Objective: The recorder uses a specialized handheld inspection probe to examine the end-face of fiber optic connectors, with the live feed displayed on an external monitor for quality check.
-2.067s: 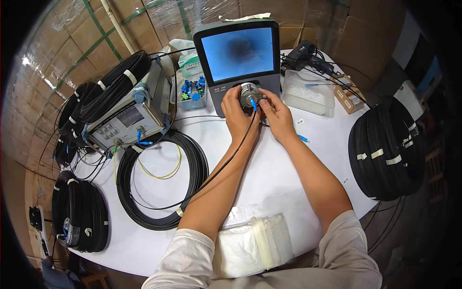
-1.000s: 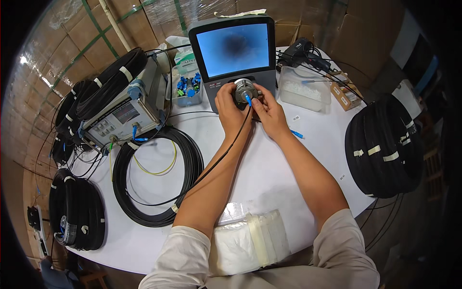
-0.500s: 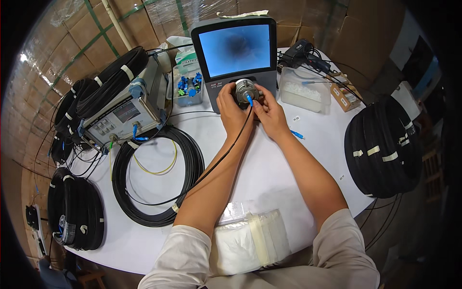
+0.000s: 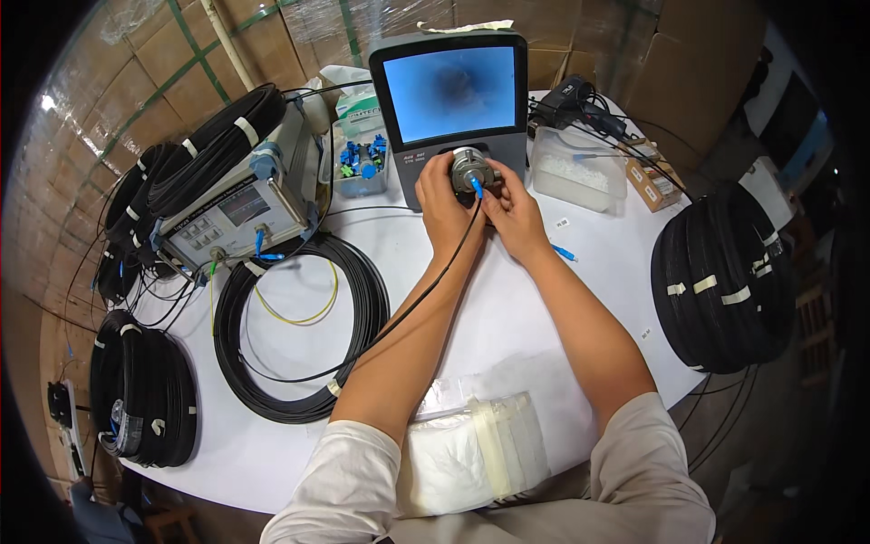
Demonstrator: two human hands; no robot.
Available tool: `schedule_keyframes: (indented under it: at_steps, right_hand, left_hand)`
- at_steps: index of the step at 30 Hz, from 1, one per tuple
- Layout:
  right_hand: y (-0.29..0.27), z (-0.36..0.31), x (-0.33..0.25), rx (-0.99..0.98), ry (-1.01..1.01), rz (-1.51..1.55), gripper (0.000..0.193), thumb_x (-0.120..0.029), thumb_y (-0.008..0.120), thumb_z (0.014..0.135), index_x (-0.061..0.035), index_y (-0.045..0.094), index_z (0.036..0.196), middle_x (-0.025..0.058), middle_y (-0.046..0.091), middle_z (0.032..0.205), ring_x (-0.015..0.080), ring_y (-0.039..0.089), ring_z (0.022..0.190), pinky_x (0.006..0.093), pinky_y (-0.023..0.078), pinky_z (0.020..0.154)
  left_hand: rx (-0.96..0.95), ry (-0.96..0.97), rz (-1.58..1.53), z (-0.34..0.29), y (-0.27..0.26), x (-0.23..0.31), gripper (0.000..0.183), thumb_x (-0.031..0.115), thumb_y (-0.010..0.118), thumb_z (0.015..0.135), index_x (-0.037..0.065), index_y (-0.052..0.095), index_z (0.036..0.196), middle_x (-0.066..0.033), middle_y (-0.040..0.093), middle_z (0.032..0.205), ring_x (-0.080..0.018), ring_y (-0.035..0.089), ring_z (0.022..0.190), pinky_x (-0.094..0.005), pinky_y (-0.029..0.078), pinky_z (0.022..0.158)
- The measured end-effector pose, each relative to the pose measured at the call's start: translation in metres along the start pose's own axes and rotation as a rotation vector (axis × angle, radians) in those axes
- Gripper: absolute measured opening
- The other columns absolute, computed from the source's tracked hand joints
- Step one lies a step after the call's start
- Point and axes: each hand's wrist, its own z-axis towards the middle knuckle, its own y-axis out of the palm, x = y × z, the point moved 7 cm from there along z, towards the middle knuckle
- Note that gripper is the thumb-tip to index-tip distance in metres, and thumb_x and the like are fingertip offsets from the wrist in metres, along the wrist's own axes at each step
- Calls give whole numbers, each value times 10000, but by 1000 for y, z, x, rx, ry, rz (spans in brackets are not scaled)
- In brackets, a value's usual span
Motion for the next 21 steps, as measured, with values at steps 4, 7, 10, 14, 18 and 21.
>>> schedule_keyframes:
  at_steps: [4, 7, 10, 14, 18, 21]
  right_hand:
    - [0, 0, 2, -8, 21, -4, 528, -144, 587, 1072, -51, 392, 1553, 89, 645, 1223, 120, 633, 1085, 249, 515, 927]
    - [2, 0, -2, -13, 2, 14, 526, -149, 586, 1073, -46, 393, 1551, 91, 646, 1216, 122, 633, 1084, 249, 518, 923]
    - [3, 1, 0, -9, -7, 22, 531, -154, 587, 1074, -47, 387, 1553, 93, 645, 1216, 124, 630, 1091, 251, 517, 931]
    - [0, 1, -2, 72, -80, 76, 545, -177, 670, 1028, -33, 457, 1508, 69, 685, 998, 69, 604, 793, 230, 501, 720]
    - [0, 1, -3, 71, -82, 31, 556, -201, 680, 1024, -32, 457, 1504, 62, 688, 987, 67, 595, 778, 228, 492, 709]
    - [-1, 1, -1, 72, -91, 60, 562, -216, 687, 1019, -28, 460, 1498, 67, 693, 994, 74, 602, 775, 231, 494, 707]
  left_hand:
    - [30, -56, -16, 1, -3, -3, 555, 10, 794, 766, 27, 558, 1268, -149, 559, 1364, -386, 511, 1259, -453, 438, 1057]
    - [2, 1, -11, 1, -4, -3, 588, 13, 794, 770, 41, 559, 1308, -140, 564, 1372, -381, 511, 1268, -446, 440, 1057]
    - [-13, 20, -17, 0, -3, -4, 610, 81, 781, 778, 46, 563, 1347, -157, 564, 1385, -379, 523, 1252, -447, 429, 1060]
    - [-11, 28, -25, -1, -1, -2, 632, 72, 767, 777, 55, 563, 1375, -163, 559, 1387, -382, 517, 1258, -451, 425, 1069]
    - [-6, 15, 26, 0, -2, 1, 629, 50, 793, 797, 83, 569, 1384, -134, 548, 1380, -379, 511, 1259, -451, 450, 1048]
    - [-16, 9, 34, 0, -1, 1, 639, 52, 800, 789, 90, 573, 1386, -131, 552, 1364, -374, 516, 1246, -450, 450, 1045]
